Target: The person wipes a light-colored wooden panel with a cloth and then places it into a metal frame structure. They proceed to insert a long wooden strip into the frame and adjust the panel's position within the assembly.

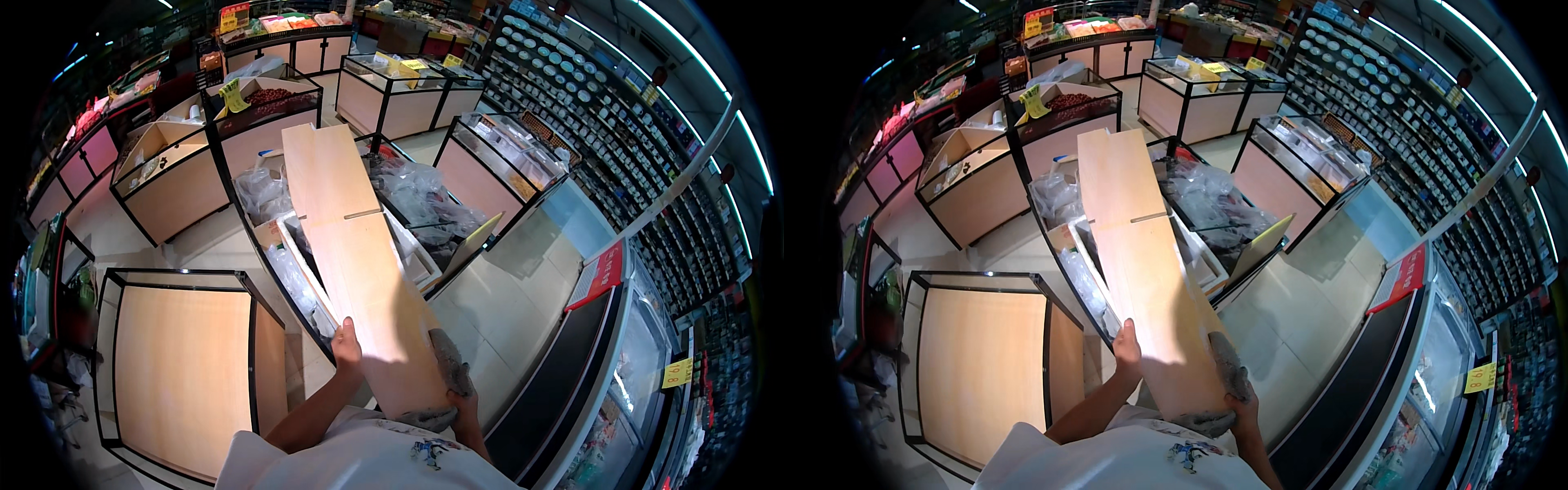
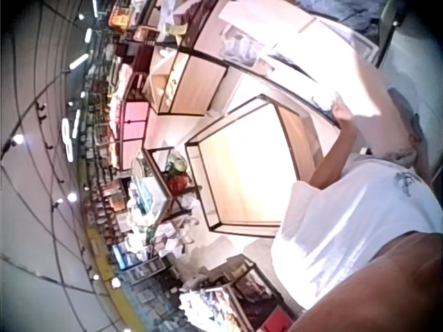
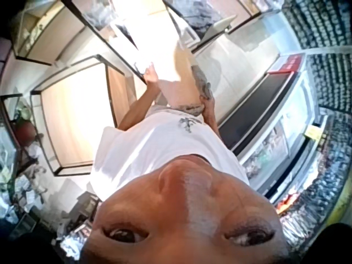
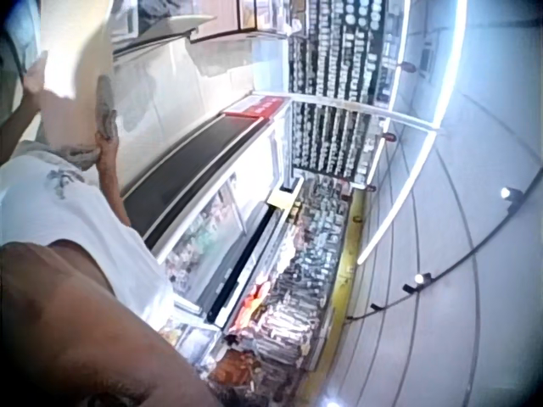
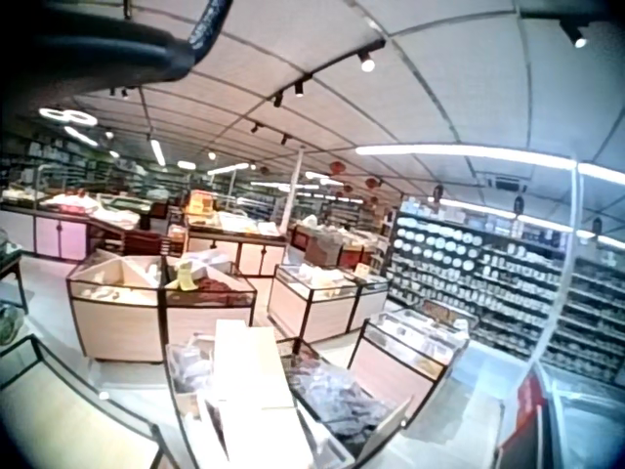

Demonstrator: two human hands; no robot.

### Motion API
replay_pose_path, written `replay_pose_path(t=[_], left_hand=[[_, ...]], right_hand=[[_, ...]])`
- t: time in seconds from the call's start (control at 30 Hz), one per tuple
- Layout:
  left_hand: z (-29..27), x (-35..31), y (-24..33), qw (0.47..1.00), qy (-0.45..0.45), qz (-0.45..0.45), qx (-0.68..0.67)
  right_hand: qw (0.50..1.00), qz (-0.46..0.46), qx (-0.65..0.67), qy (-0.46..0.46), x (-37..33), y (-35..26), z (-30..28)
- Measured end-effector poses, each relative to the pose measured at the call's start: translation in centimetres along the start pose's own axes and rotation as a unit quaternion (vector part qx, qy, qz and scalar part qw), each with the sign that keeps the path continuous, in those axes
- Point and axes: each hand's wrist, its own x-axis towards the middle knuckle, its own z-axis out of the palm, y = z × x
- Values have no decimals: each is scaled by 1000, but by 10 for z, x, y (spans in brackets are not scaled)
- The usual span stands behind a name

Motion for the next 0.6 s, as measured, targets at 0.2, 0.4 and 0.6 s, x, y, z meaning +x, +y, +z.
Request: replay_pose_path(t=[0.2, 0.4, 0.6], left_hand=[[-8, -16, 33, 998, 47, 12, -44], [-40, 7, 13, 998, 12, -27, 47], [-49, 13, -18, 985, -17, -18, 171]], right_hand=[[997, -7, -79, -21, 15, -20, 24], [975, -16, -212, -67, 39, 1, 18], [899, -224, -374, -35, 37, -26, 13]])
